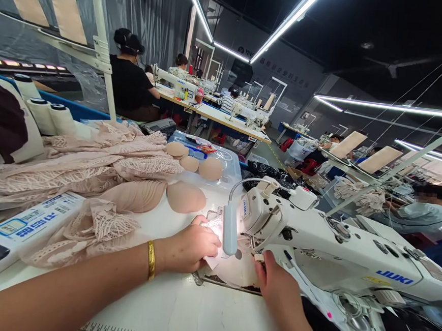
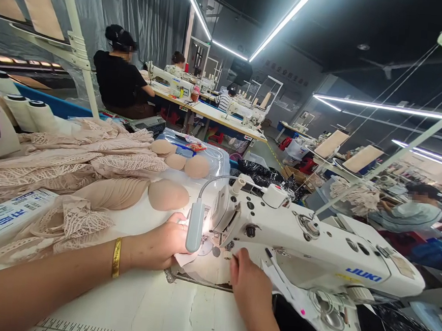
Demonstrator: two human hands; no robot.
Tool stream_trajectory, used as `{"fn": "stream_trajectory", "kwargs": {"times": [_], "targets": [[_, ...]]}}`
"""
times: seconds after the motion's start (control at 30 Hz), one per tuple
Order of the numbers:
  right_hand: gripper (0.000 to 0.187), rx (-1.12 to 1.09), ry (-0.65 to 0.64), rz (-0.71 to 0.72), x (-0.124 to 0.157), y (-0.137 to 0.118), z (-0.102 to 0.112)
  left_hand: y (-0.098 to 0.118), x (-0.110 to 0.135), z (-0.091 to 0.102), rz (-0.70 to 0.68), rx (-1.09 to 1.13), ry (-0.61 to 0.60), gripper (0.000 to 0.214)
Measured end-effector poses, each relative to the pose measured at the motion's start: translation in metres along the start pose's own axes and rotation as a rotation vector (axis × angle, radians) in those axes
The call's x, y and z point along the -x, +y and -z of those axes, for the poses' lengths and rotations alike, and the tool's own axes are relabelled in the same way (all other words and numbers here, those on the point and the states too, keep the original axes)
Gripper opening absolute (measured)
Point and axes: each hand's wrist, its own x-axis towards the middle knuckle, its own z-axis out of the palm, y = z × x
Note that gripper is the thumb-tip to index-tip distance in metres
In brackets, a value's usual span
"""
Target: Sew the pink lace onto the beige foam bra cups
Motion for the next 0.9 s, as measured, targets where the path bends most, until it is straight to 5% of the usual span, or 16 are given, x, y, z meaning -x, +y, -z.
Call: {"fn": "stream_trajectory", "kwargs": {"times": [0.1, 0.2, 0.47, 0.6, 0.77, 0.9], "targets": [[0.038, 0.094, 0.091, 0.101, -0.002, 0.012, 0.02, 0.0, 0.0, -0.001, 0.001, -0.008, -0.01, 0.017], [0.039, -0.017, 0.09, 0.188, -0.007, -0.009, 0.023, 0.0, 0.0, -0.002, 0.0, -0.007, 0.003, 0.017], [0.032, -0.217, 0.077, 0.154, -0.024, -0.071, -0.024, -0.001, 0.002, -0.005, 0.009, 0.011, -0.003, 0.018], [0.03, -0.261, 0.088, 0.156, -0.024, -0.067, -0.017, -0.003, 0.002, -0.006, -0.006, 0.007, -0.005, 0.021], [0.028, -0.609, -0.137, 0.4, -0.019, -0.048, 0.016, -0.002, 0.002, -0.001, -0.036, 0.001, -0.003, 0.026], [0.019, -0.673, -0.088, 0.468, -0.017, -0.038, 0.018, -0.002, 0.002, 0.003, -0.077, -0.004, 0.016, 0.03]]}}
